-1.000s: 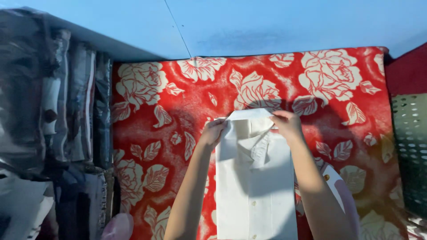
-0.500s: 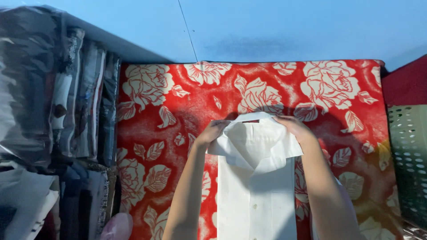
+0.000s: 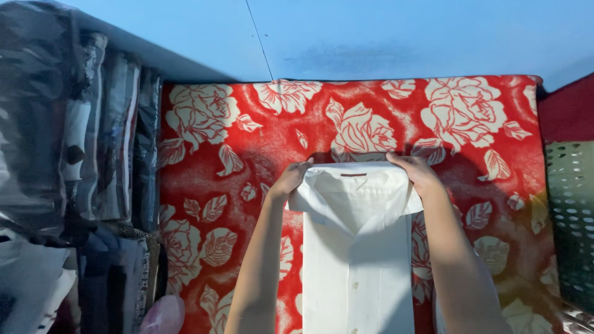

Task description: Ironing and folding a white long-sleeved shirt on a flat surface

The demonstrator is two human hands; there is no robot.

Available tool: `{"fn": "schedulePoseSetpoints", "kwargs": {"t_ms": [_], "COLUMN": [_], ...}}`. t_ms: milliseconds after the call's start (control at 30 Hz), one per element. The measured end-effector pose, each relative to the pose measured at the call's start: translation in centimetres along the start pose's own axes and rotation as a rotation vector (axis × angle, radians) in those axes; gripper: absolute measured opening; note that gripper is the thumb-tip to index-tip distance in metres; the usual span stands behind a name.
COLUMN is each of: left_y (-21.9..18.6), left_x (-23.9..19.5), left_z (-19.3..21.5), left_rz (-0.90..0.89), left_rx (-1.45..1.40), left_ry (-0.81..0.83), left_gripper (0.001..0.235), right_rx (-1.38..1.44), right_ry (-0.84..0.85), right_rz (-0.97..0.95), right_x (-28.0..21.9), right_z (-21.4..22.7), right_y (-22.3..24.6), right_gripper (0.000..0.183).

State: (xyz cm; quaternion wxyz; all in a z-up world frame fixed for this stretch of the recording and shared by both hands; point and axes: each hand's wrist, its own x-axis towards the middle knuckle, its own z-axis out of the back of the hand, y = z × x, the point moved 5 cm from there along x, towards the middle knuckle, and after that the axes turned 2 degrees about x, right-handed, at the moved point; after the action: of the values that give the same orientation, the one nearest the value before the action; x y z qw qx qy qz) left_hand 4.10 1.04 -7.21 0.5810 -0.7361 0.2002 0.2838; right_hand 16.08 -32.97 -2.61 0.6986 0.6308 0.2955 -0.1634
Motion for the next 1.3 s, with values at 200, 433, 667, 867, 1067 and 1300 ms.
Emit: {"fn": "schedulePoseSetpoints", "kwargs": {"t_ms": [200, 433, 667, 867, 1067, 1300], "left_y": [-4.6, -4.4, -11.3, -9.2, -6.9, -6.1], "left_x": [-4.6, -4.3, -9.2, -3.3, -0.6, -2.4], "left_z": [-2.3, -4.6, -7.2, -8.4, -5.5, -7.0], "left_rz": [-0.050, -0.293, -0.353, -0.621, -0.446, -0.265], "left_rx": [0.571, 1.243, 1.241, 1.402, 1.271, 1.126], "left_ry": [-0.224, -0.536, -0.470, -0.244, -0.246, -0.465], "left_gripper": [0.062, 0.036, 0.056, 0.020, 0.021, 0.032], "right_rx": [-0.546, -1.061, -0.962, -1.011, -1.038, -1.048], "right_ry": [-0.169, -0.378, -0.273, 0.015, -0.043, -0.236], "right_rz": [0.263, 0.476, 0.747, 1.066, 0.724, 0.938], "right_x": [-0.7, -6.2, -7.4, -5.3, -2.7, -4.7], "right_z": [0.2, -0.9, -4.5, -7.5, -3.9, -5.8], "right_y": [0.8, 1.6, 5.4, 7.2, 5.9, 4.6], "right_gripper": [0.036, 0.039, 0.075, 0.006, 0.013, 0.015]}}
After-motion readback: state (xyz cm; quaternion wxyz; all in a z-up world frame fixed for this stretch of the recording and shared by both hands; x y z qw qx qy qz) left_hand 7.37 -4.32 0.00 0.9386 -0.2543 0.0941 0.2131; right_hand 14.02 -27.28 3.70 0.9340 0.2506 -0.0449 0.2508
